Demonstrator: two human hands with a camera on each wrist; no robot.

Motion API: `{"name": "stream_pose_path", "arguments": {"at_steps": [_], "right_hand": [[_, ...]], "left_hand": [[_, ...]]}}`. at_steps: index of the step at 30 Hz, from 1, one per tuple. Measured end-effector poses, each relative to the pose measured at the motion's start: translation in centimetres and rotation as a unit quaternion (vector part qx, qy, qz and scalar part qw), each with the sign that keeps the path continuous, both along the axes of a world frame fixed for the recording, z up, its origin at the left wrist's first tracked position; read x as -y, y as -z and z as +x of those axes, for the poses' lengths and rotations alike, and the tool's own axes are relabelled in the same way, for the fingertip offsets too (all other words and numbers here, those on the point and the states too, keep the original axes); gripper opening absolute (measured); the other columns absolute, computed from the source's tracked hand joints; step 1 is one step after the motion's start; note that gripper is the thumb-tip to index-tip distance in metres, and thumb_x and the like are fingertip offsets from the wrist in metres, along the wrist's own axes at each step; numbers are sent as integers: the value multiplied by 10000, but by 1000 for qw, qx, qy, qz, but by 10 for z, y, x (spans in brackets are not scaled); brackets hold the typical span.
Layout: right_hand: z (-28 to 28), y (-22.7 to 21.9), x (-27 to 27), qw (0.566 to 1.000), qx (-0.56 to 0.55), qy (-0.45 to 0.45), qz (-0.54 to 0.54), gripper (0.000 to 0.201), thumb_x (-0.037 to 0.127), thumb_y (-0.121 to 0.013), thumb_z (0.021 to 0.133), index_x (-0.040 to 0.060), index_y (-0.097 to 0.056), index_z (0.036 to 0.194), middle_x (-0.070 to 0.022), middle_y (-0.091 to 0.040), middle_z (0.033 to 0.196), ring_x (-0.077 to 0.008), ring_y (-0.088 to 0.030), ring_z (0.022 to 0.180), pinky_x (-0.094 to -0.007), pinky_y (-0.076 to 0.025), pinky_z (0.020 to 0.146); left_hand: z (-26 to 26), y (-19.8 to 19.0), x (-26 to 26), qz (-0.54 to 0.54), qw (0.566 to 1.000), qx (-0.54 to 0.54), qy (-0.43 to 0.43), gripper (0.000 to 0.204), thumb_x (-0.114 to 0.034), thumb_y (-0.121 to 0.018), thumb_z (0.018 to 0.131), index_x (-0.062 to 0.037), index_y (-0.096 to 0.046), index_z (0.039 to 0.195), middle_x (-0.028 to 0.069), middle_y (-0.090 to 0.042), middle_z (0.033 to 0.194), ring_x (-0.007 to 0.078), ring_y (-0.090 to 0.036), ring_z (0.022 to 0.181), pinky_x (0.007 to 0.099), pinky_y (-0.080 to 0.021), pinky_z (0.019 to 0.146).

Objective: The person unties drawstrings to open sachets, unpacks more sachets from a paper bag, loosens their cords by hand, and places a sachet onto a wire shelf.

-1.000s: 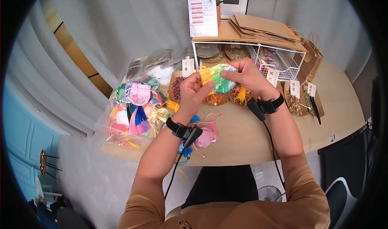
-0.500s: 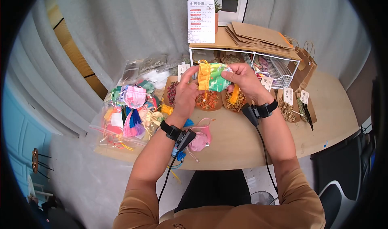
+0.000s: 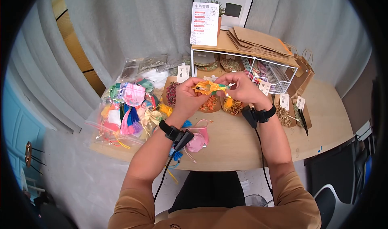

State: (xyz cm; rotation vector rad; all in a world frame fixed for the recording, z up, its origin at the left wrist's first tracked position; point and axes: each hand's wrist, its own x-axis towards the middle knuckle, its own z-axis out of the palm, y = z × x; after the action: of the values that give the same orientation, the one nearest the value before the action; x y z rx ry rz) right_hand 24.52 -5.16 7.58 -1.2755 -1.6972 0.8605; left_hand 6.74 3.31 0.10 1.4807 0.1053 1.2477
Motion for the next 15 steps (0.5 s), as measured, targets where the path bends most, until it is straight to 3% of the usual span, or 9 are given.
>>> {"name": "stream_pose_path", "arguments": {"at_steps": [3, 7, 9, 15], "right_hand": [[-3, 5, -3, 1000, 16, -8, 13, 325, -45, -665, 760, -29, -632, 1084, -70, -686, 947, -90, -630, 836, -220, -503, 725], [-3, 9, -6, 1000, 14, -5, 16, 382, -134, -626, 731, -27, -640, 1098, -84, -679, 1023, -110, -626, 912, -240, -506, 801], [-4, 9, -6, 1000, 13, -4, 14, 385, -148, -613, 728, -29, -643, 1093, -89, -677, 1032, -115, -625, 929, -239, -502, 818], [-5, 8, -4, 999, 20, -1, 34, 388, -169, -596, 725, -31, -650, 1084, -97, -677, 1038, -125, -624, 953, -239, -490, 854]], "left_hand": [[-4, 1, 1, 4, 999, -37, -6, 331, 159, -633, 723, 22, -562, 1017, 60, -624, 980, 111, -629, 870, 189, -516, 736], [-1, 6, 0, -2, 1000, 16, 10, 343, 176, -609, 689, 28, -573, 996, 61, -591, 984, 112, -609, 894, 198, -497, 741], [-6, 2, 0, 121, 989, -51, -65, 336, 178, -607, 672, 25, -587, 970, 72, -559, 965, 119, -586, 884, 220, -479, 759], [-8, -1, 2, 211, 971, -44, -100, 322, 181, -602, 647, 18, -604, 925, 80, -559, 924, 125, -575, 848, 233, -471, 775]]}}
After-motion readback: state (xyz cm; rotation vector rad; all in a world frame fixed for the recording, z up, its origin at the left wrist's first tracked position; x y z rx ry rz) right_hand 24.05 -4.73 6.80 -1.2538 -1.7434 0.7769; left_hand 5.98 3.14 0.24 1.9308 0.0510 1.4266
